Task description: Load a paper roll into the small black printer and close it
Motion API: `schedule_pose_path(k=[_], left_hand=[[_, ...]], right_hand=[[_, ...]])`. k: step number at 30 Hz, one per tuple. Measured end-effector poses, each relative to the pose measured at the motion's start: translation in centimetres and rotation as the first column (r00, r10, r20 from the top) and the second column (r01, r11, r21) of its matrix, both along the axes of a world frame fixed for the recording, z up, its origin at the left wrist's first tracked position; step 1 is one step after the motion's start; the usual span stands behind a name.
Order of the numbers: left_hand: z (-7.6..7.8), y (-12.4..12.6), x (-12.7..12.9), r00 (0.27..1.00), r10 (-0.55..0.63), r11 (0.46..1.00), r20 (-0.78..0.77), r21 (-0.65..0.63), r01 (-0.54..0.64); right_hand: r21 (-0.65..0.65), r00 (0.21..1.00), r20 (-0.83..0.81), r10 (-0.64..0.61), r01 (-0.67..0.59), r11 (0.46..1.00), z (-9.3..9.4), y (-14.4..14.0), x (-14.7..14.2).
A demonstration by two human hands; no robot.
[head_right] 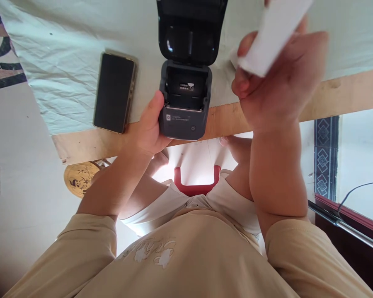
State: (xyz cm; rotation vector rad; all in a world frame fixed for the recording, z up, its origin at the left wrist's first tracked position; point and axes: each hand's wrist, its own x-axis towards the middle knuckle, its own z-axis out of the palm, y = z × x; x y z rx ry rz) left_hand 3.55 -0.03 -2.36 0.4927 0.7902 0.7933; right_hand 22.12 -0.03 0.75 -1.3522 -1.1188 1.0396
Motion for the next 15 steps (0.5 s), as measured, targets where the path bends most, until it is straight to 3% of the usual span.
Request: schedule_pose_path(k=[2, 4, 7, 11, 15], left_hand=[[0.0, 0.0, -0.2, 0.999, -0.034, 0.999, -0.004, -0.017, 0.034], [0.0, 0.0, -0.3, 0.999, -0.049, 0.998, 0.0, -0.03, 0.049], [-0.3, -0.1, -0.2, 0.999, -0.025, 0.999, 0.037, -0.037, 0.027], [-0.4, -0.2, -0.1, 0.998, 0.051, 0.999, 0.043, 0.005, -0.051], [0.5, -0.3, 0.4, 0.997, 0.073, 0.997, 0.026, 0.016, -0.073]], right_hand=[[0.137, 0.987, -0.104, -0.126, 0.14, 0.981, -1.3, 0.4, -0.2], [0.243, 0.975, -0.028, -0.22, 0.22, 0.945, -2.1, 0.5, -0.8], [0.292, 0.947, 0.238, -0.216, 0.143, 0.946, -2.6, 0.0, -1.3], [0.288, 0.77, 0.608, -0.192, 0.012, 0.958, -3.5, -0.5, -1.0], [0.191, 0.671, 0.731, -0.128, -0.021, 0.981, -4.4, -0.5, -0.7]])
